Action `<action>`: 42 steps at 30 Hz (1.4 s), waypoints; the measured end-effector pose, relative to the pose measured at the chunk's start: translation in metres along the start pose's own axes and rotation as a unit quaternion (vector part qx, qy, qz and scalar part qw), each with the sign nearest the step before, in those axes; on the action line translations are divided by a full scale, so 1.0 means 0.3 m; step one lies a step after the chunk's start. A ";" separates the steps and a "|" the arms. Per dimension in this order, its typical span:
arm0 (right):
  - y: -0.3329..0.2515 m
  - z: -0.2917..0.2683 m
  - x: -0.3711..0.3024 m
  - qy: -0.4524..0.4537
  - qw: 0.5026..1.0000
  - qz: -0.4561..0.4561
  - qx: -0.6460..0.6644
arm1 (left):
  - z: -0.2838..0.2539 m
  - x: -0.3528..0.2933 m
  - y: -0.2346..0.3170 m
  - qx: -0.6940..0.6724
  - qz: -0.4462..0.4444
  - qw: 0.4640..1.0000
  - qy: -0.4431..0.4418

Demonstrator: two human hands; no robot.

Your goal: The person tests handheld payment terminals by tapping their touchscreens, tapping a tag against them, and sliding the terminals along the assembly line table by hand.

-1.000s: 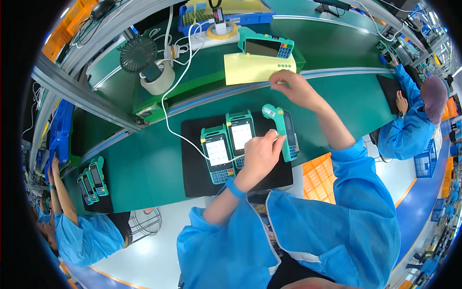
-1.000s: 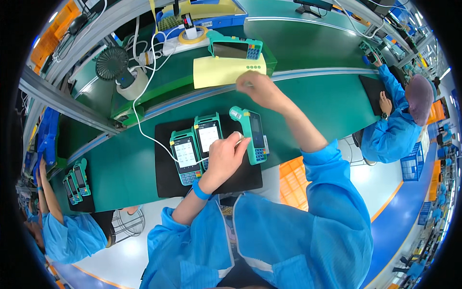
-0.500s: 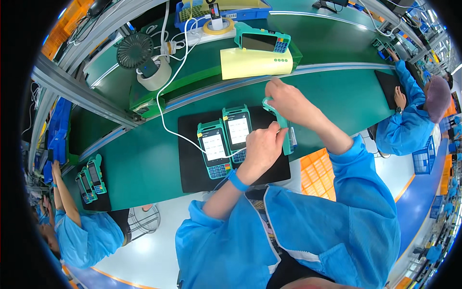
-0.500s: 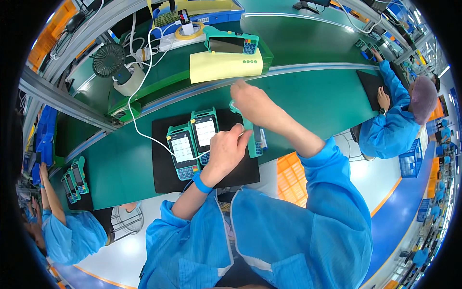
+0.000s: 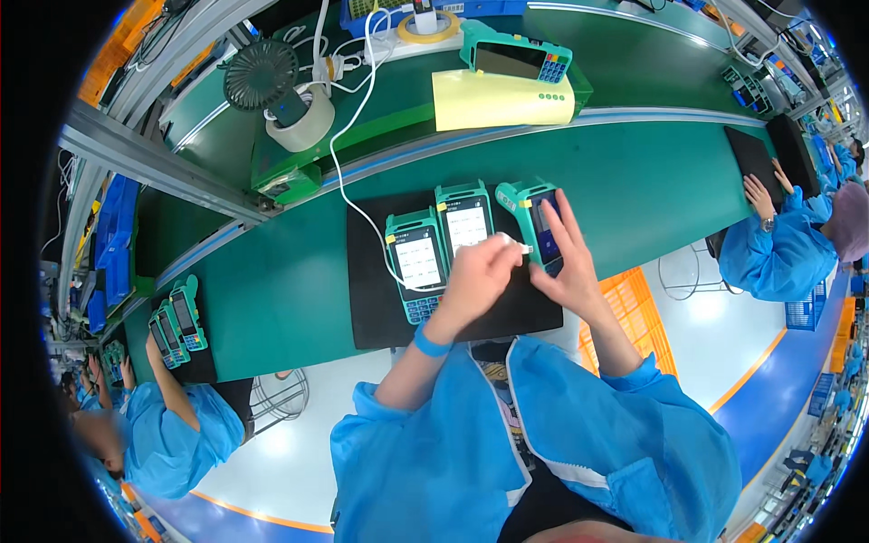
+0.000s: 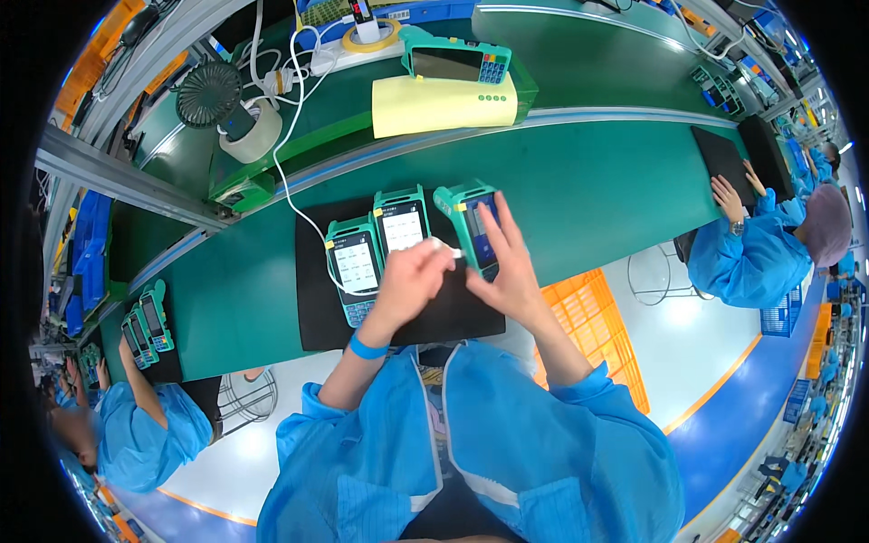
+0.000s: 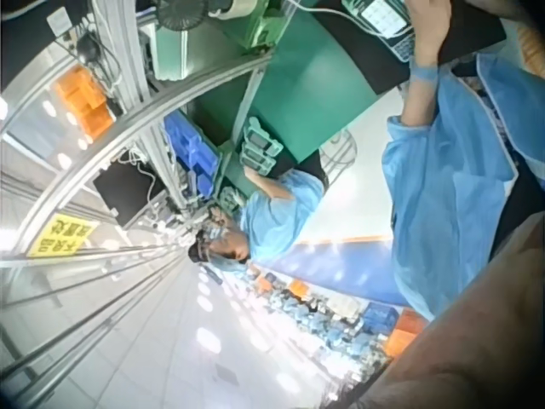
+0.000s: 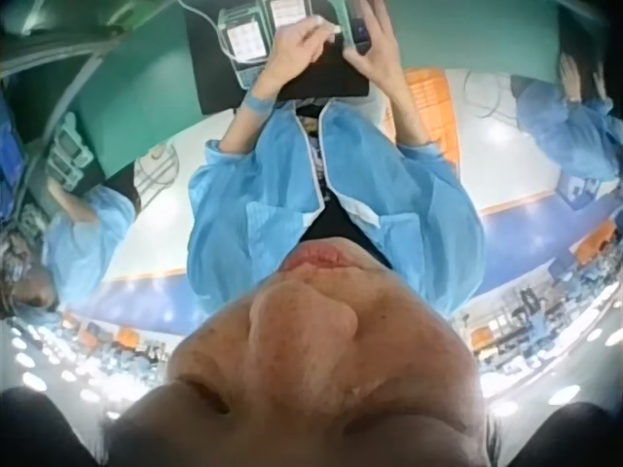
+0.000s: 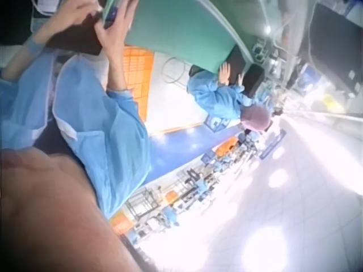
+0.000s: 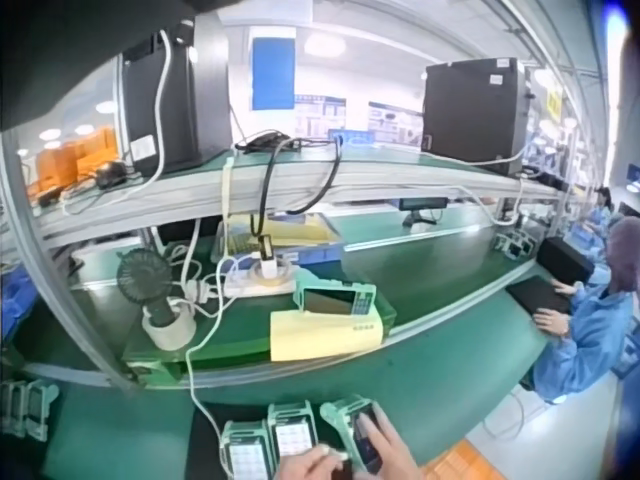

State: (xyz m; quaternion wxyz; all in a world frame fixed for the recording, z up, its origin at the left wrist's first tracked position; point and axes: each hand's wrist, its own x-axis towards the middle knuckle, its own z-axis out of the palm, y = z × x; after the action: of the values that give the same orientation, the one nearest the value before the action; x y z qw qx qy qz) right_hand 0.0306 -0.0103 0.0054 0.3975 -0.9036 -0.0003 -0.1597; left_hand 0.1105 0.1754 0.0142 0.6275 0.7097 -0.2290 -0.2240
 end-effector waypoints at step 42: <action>-0.166 0.159 -0.093 -0.145 0.989 -0.003 0.018 | -0.212 -0.136 0.026 0.170 -0.031 0.985 0.004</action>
State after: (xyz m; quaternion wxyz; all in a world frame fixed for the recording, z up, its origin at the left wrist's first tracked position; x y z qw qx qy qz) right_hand 0.0115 0.0615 0.0030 0.4087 -0.9100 -0.0632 -0.0283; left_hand 0.1161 0.2493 0.0303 0.4913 0.8136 -0.2395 -0.1985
